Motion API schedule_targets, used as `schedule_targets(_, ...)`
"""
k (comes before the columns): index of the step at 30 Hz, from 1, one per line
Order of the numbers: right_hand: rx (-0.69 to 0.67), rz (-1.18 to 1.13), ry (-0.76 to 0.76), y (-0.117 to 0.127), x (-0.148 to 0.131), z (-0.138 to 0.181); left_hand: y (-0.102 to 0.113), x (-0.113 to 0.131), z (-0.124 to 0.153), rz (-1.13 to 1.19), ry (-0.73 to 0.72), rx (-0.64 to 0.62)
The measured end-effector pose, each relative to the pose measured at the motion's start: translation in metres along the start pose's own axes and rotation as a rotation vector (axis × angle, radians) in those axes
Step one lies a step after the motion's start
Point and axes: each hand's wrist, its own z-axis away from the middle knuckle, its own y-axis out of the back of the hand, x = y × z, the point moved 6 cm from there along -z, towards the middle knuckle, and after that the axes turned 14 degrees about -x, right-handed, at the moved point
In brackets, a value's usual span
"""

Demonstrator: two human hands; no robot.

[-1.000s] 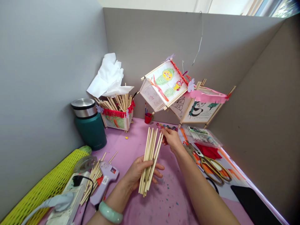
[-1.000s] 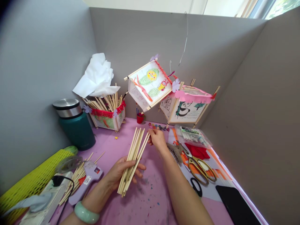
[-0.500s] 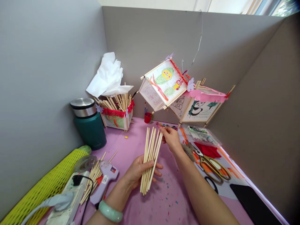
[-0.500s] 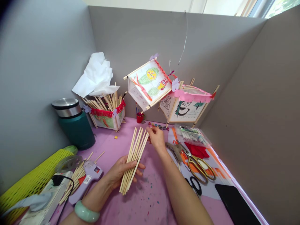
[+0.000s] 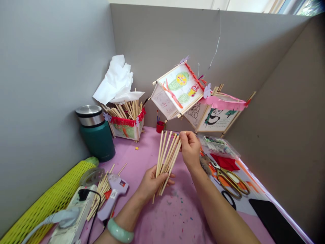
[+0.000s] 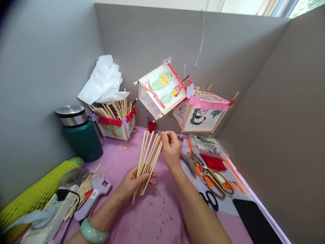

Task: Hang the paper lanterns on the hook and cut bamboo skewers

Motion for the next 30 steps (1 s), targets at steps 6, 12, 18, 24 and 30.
schedule_targets(6, -0.012, 0.120, 0.285, -0.003, -0.052, 0.022, 0.002, 0.008, 0.000, -0.050, -0.139, -0.066)
schedule_targets(12, -0.218, 0.278, 0.357, -0.020, -0.055, 0.028, 0.012, 0.011, 0.001, -0.190, -0.120, -0.011)
schedule_targets(18, -0.332, 0.282, 0.286, -0.029, -0.043, 0.024, 0.016, 0.013, 0.001, -0.106, -0.117, 0.035)
schedule_targets(24, -0.329, 0.263, 0.260, -0.028, -0.042, 0.022, 0.017, 0.011, -0.001, -0.148, -0.121, 0.026)
schedule_targets(30, -0.329, 0.262, 0.292, -0.030, -0.051, 0.027, 0.017, 0.009, -0.002, -0.203, -0.140, -0.003)
